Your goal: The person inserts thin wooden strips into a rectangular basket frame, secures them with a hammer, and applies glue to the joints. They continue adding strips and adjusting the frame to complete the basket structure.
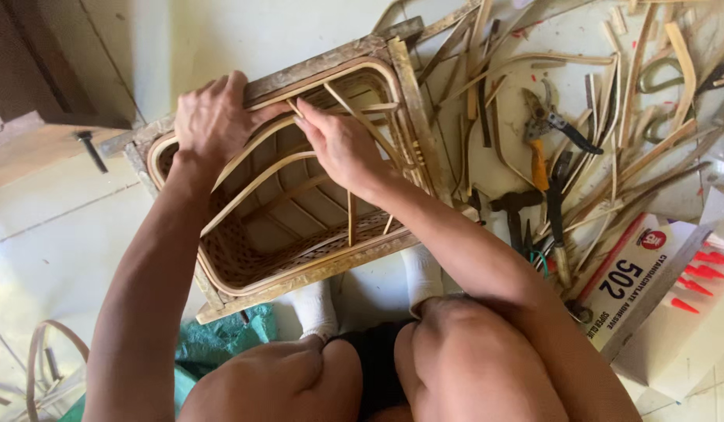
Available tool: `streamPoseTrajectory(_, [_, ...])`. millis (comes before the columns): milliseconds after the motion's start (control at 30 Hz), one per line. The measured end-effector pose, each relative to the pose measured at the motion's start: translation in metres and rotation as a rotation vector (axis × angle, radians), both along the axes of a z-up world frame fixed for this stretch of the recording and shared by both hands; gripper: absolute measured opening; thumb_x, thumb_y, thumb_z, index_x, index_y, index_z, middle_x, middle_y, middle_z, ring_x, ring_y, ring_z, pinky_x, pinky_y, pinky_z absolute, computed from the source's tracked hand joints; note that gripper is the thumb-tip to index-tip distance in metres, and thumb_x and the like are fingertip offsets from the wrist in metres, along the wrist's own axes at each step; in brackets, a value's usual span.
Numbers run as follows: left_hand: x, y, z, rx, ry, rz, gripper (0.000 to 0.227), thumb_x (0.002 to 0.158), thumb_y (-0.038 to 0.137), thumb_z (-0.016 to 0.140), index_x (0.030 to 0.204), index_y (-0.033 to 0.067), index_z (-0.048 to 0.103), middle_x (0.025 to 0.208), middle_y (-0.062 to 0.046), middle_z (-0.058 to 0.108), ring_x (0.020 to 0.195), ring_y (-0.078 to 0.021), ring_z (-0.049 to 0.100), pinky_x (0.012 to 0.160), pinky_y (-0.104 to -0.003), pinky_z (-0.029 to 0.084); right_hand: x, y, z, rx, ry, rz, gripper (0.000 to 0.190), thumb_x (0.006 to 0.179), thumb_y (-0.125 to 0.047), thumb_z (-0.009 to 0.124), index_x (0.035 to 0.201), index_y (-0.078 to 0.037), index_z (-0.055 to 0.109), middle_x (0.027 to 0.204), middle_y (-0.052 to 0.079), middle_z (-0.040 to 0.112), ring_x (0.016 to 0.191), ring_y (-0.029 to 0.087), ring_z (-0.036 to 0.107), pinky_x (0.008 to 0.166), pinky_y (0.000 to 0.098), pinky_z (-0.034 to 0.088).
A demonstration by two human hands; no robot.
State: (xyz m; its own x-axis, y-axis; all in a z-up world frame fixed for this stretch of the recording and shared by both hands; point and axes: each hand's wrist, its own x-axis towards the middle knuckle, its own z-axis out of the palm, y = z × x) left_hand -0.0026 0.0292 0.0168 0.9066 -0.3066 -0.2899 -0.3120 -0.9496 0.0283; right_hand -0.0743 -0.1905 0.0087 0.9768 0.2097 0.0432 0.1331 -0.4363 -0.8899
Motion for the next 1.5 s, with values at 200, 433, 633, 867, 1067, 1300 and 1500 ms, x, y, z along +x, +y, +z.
streamPoseTrajectory(200, [0.001,0.000,-0.001,-0.038,-0.021,0.000,0.075,0.094,0.081,0.049,0.097,0.0068,0.063,0.079,-0.009,0.069,0.060,-0.0175,0.063,0.051,-0.034,0.051,0.004,-0.003,-0.008,0.048,-0.055,0.005,0.035,0.109,-0.020,0.057,0.135,0.002,0.064,0.063,0.000,0.063,0.043,0.007,0.045,0.037,0.0243,0.035])
streamPoseTrajectory(433, [0.002,-0.003,0.003,-0.078,-0.005,0.016,0.076,0.096,0.081,0.053,0.100,0.0056,0.063,0.087,-0.011,0.069,0.069,-0.0216,0.064,0.062,-0.040,0.055,-0.002,-0.014,0.040,-0.246,-0.102,0.094,0.033,0.100,-0.024,0.065,0.121,0.001,0.065,0.076,0.007,0.061,0.066,0.016,0.054,0.055,0.0295,0.049])
streamPoseTrajectory(633, [-0.028,0.006,0.039,-0.356,-0.370,-0.225,0.066,0.099,0.058,0.072,0.131,0.0007,0.061,0.124,-0.020,0.064,0.117,-0.0344,0.062,0.104,-0.053,0.049,0.034,-0.167,0.022,-0.489,0.066,-0.133,0.024,0.103,-0.007,0.060,0.124,-0.009,0.070,0.117,0.012,0.068,0.102,0.026,0.063,0.083,0.0407,0.054])
streamPoseTrajectory(867, [-0.199,0.006,0.082,-0.526,-0.010,-0.224,0.068,0.077,0.038,0.084,0.133,0.0051,0.064,0.097,-0.012,0.070,0.096,-0.0287,0.068,0.098,-0.054,0.053,0.020,-0.261,-0.130,-1.137,-0.375,0.293,0.053,0.069,0.001,0.069,0.120,-0.015,0.075,0.141,0.013,0.060,0.130,0.030,0.053,0.110,0.0484,0.042])
streamPoseTrajectory(1067, [-0.247,-0.002,0.069,-0.527,0.032,-0.065,0.042,0.086,0.028,0.083,0.116,0.0031,0.066,0.081,-0.009,0.067,0.076,-0.0270,0.068,0.068,-0.039,0.056,0.054,-0.301,-0.082,-1.078,-0.479,0.292,0.014,0.101,-0.005,0.061,0.112,-0.009,0.069,0.116,0.010,0.068,0.108,0.023,0.062,0.101,0.0406,0.047])
streamPoseTrajectory(1300, [-0.248,0.001,0.067,-0.595,-0.028,-0.097,0.048,0.082,0.027,0.082,0.118,0.0021,0.065,0.081,-0.008,0.068,0.073,-0.0262,0.068,0.064,-0.038,0.056,0.035,-0.311,0.006,-1.208,0.103,0.330,0.018,0.111,-0.014,0.056,0.098,-0.009,0.067,0.090,0.015,0.070,0.086,0.029,0.066,0.093,0.0440,0.054])
streamPoseTrajectory(1500, [-0.249,-0.002,0.066,-0.540,-0.007,-0.077,0.054,0.079,0.028,0.084,0.122,0.0032,0.065,0.077,-0.007,0.068,0.066,-0.0256,0.066,0.061,-0.038,0.055,0.020,-0.310,-0.066,-1.123,0.284,0.287,0.029,0.100,-0.007,0.058,0.128,-0.007,0.070,0.128,0.016,0.069,0.119,0.032,0.064,0.109,0.0464,0.051])
